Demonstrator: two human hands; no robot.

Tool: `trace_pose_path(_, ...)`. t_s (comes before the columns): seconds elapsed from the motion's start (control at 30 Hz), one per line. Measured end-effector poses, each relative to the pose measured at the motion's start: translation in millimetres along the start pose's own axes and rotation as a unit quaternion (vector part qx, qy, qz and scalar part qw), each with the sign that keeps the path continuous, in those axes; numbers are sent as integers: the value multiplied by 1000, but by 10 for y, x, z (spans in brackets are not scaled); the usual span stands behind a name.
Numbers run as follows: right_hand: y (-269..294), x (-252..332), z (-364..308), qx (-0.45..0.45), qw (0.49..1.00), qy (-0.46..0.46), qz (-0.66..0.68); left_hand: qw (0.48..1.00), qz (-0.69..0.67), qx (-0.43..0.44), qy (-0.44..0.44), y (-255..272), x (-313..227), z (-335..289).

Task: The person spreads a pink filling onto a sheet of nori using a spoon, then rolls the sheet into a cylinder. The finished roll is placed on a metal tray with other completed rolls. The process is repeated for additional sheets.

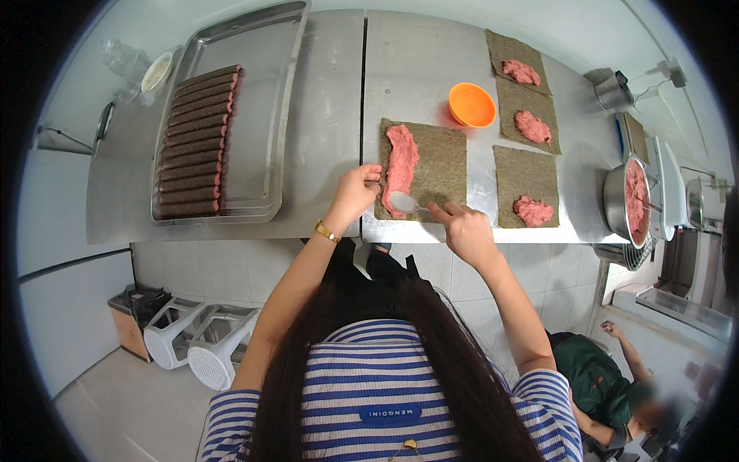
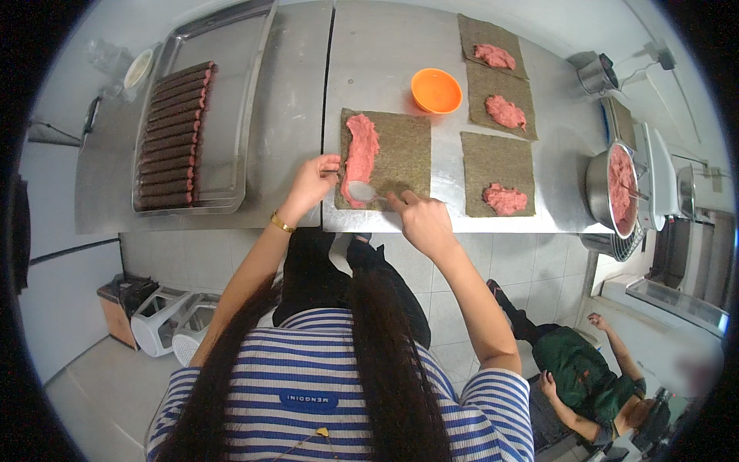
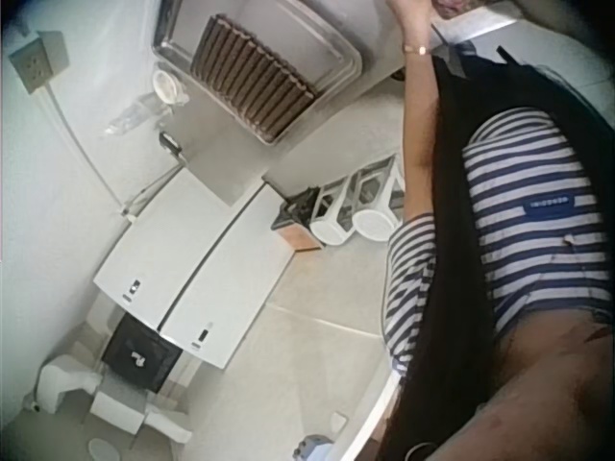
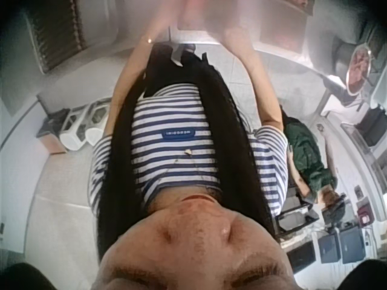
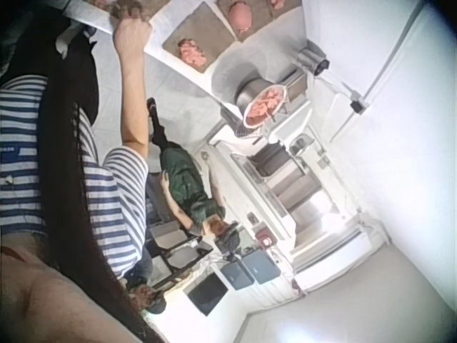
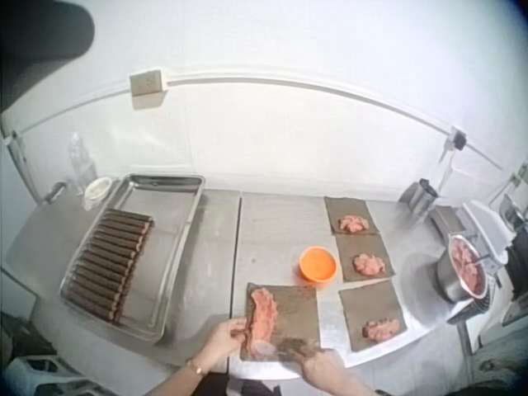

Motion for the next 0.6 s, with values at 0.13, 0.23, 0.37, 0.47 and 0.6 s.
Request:
trace_pose_path(0.13,201,23,-64,-71,996,34,-37,999,33,-23,1,35,-13,-113)
trace_pose_path(0.23,339,-29,-125,-91,994,26,-52,999,34,-37,-7,32,-38,-133)
trace_pose_path(0.37,427,-112,-201,-66,997,-15,-42,998,37,-43,-9,35,-51,-148)
trace_pose_path(0.47,437,-94,-269,-51,998,-16,-32,999,29,-13,16,3,1,-201)
trace_pose_path(0.6,375,8,-285,-56,997,29,-44,1000,15,7,25,-78,47,-326)
Point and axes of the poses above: each hand's wrist, its own z-axis towards the middle knuckle, its own y-axis out of the back of the hand, x = y × z, the point moved 8 cm from there along z, towards the middle knuckle, and after that the axes turned 7 degrees about -z, right-handed, at the moved point
